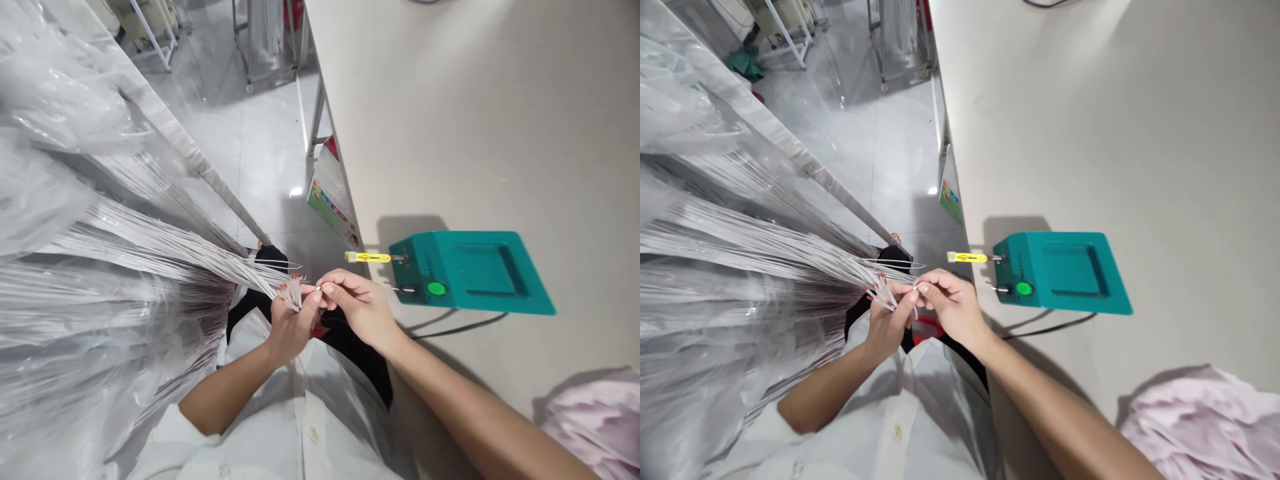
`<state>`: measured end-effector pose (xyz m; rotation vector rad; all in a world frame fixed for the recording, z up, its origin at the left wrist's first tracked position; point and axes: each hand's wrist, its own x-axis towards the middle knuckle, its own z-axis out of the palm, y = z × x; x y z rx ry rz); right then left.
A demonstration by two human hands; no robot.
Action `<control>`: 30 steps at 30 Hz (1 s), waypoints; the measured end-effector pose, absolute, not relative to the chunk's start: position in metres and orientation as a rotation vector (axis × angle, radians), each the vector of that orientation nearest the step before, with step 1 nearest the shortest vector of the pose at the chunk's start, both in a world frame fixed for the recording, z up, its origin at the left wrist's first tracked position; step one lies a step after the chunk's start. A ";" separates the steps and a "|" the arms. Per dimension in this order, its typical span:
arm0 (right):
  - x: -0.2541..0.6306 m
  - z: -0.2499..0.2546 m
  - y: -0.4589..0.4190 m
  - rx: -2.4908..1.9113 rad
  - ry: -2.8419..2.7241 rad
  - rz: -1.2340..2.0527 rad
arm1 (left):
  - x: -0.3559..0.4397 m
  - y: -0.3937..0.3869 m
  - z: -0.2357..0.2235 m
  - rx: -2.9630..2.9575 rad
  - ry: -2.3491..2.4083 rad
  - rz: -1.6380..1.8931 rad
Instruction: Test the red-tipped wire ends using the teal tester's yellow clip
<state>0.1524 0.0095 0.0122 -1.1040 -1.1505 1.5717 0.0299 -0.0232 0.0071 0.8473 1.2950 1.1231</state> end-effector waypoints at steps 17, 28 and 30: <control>0.174 0.018 0.018 -1.085 -1.618 1.159 | 0.012 -0.012 0.018 1.002 1.279 0.903; 0.171 0.021 0.018 -0.954 -1.428 1.504 | -0.001 -0.003 0.011 0.901 0.971 0.787; 0.165 0.017 0.015 -0.996 -1.232 1.593 | 0.002 -0.004 0.007 0.799 0.943 0.829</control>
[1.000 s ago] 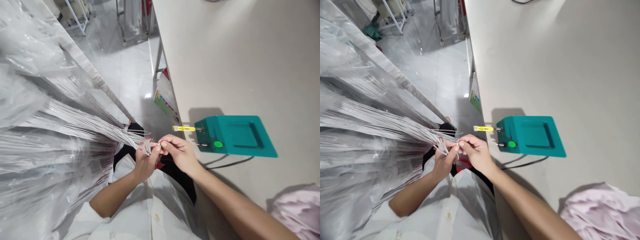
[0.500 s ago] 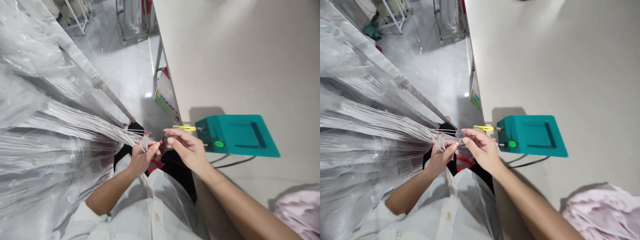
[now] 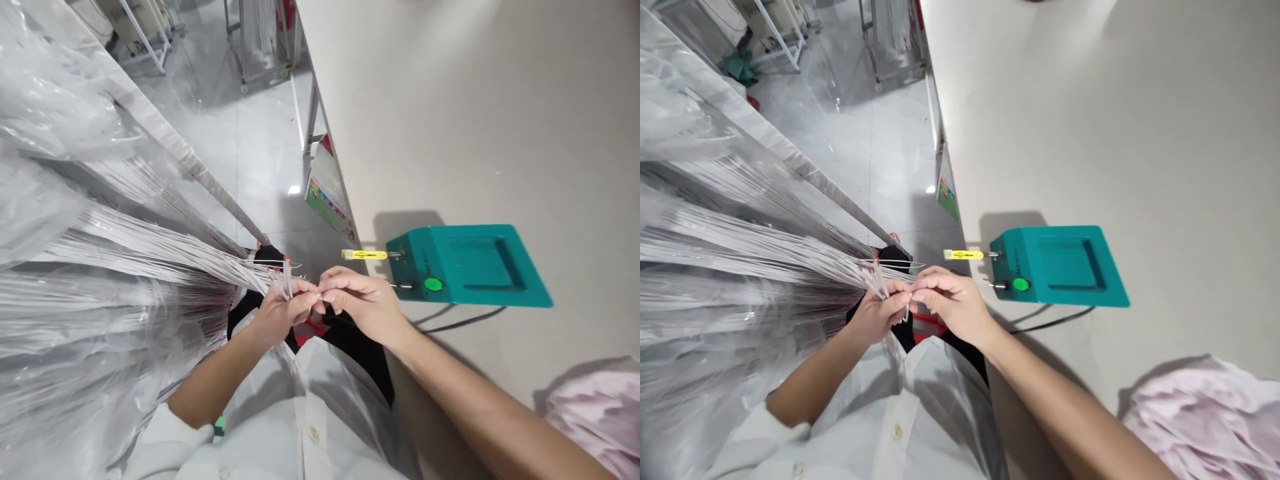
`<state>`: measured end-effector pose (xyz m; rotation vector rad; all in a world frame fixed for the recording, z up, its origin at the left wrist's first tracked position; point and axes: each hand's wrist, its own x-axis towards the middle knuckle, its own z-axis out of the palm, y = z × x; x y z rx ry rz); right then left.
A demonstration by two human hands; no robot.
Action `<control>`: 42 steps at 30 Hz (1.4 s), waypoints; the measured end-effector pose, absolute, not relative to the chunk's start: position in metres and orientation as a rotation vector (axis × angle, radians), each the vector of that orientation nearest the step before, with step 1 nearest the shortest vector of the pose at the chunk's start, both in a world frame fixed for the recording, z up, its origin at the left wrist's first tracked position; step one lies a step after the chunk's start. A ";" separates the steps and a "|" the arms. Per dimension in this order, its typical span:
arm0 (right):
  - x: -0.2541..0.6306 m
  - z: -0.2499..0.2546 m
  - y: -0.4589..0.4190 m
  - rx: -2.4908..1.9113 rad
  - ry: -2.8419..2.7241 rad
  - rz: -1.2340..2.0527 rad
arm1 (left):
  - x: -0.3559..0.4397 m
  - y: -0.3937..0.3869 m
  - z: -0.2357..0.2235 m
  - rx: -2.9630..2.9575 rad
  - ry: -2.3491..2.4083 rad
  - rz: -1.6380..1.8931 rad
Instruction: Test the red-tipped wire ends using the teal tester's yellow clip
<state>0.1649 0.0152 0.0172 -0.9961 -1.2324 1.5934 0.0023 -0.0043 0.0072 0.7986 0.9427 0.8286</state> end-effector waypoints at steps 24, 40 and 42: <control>0.168 0.010 0.011 -1.267 -2.282 0.268 | 0.030 -0.013 -0.005 1.007 1.492 1.010; 0.180 0.009 0.011 -1.167 -2.337 -0.027 | 0.024 -0.004 0.010 1.137 1.328 0.906; 0.181 0.011 0.013 -1.164 -2.323 0.009 | 0.021 -0.002 0.012 1.177 1.327 0.873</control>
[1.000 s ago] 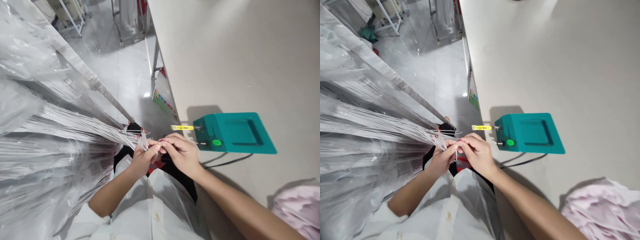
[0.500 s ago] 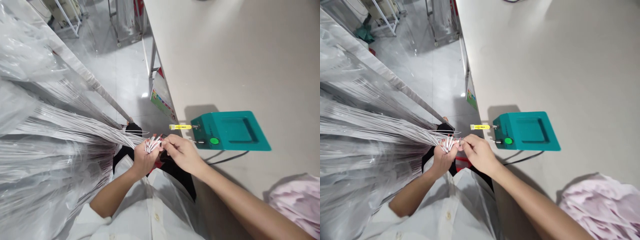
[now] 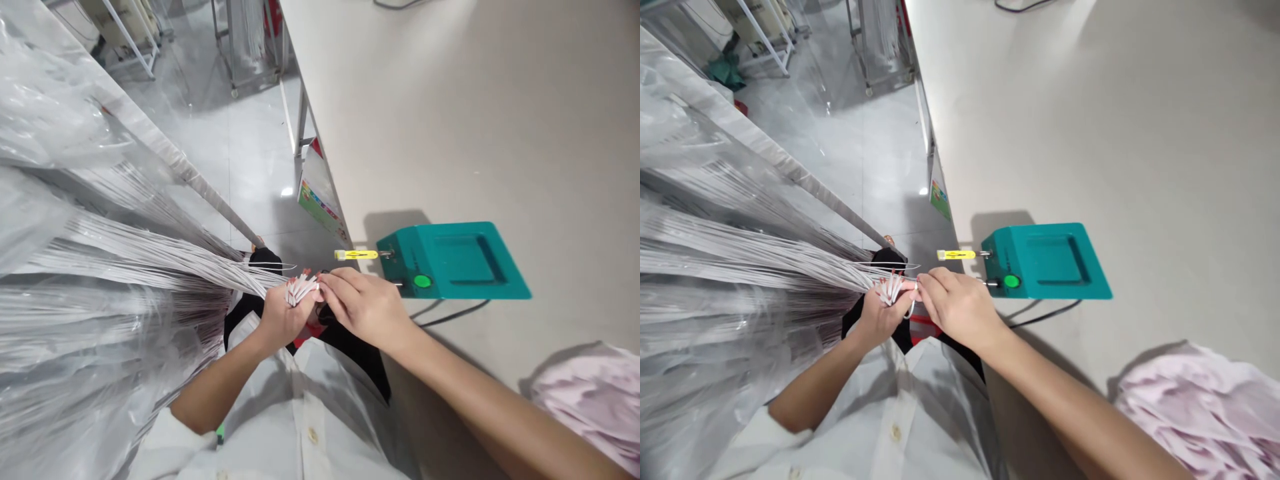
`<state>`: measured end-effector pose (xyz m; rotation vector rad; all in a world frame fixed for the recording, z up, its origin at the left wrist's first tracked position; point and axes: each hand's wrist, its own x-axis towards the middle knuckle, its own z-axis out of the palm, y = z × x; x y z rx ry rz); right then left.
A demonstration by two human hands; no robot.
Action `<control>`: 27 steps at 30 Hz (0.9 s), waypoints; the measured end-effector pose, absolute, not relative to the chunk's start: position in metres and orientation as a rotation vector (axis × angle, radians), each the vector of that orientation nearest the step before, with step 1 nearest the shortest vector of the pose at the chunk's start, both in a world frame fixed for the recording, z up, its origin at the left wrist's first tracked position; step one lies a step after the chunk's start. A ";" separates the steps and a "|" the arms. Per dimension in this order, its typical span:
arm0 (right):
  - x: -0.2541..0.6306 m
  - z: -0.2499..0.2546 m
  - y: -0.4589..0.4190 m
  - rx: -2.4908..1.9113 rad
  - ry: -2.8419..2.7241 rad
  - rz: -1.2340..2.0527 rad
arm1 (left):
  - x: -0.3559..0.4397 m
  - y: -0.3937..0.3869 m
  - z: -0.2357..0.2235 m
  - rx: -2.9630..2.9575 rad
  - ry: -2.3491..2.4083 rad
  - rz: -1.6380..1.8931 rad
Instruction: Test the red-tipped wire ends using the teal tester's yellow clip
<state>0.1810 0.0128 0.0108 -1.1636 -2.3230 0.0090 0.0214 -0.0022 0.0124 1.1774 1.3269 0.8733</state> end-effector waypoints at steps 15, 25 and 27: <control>0.168 0.029 0.016 -1.210 -0.741 2.187 | 0.017 -0.009 0.002 1.489 1.343 0.910; 0.205 0.036 0.014 -1.328 -2.199 0.193 | 0.029 0.014 0.020 0.993 1.462 0.882; 0.215 0.040 0.023 -1.376 -2.368 -0.208 | 0.029 0.018 0.018 0.993 1.406 0.857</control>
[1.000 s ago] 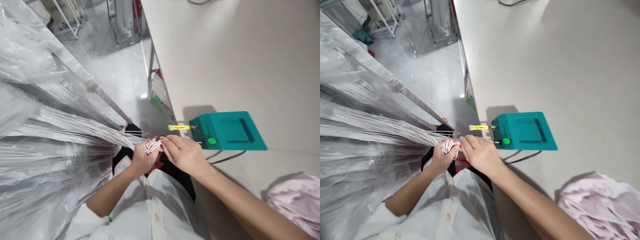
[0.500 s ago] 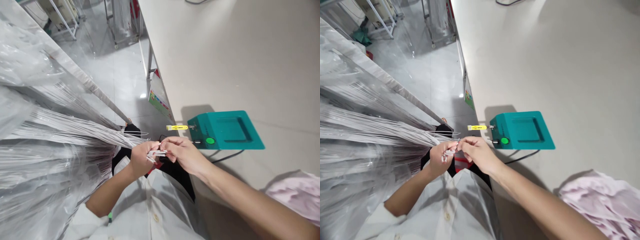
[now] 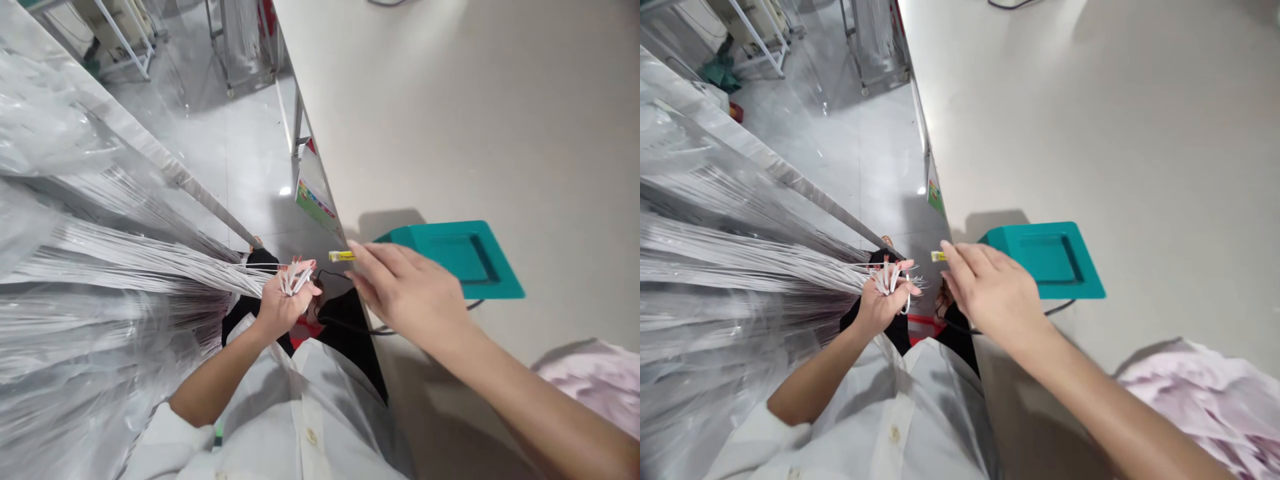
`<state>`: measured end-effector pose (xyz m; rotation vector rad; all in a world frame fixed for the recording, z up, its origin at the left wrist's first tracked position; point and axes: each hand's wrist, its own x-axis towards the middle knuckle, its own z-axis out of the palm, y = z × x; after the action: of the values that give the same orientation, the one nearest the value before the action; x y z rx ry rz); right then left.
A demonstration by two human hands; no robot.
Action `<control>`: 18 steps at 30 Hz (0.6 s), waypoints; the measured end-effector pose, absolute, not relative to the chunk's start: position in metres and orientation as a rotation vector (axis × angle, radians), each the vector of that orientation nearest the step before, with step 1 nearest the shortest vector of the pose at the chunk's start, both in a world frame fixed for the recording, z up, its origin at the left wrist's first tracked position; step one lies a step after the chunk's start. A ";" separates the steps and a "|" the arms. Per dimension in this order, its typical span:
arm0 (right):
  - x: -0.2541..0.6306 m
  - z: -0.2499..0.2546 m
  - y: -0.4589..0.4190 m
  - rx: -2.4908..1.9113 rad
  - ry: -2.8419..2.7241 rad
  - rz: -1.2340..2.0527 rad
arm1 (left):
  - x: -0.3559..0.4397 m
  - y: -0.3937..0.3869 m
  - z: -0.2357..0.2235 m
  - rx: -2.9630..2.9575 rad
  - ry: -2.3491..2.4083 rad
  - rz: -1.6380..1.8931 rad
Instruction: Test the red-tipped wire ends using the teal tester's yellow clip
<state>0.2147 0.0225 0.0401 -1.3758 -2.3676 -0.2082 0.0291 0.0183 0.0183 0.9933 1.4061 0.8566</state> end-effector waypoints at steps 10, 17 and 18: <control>0.224 0.052 0.042 -1.320 -2.604 -0.369 | 0.035 0.037 0.004 0.967 1.085 0.855; 0.206 0.058 0.040 -1.251 -2.468 0.112 | 0.041 0.028 0.014 1.216 1.037 0.872; 0.206 0.058 0.040 -1.228 -2.469 0.158 | 0.041 0.027 0.015 1.280 1.025 0.874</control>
<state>0.2056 0.0405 0.0577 -1.2280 -2.4692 0.1582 0.0407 0.0268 0.0153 1.2803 1.0248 0.8745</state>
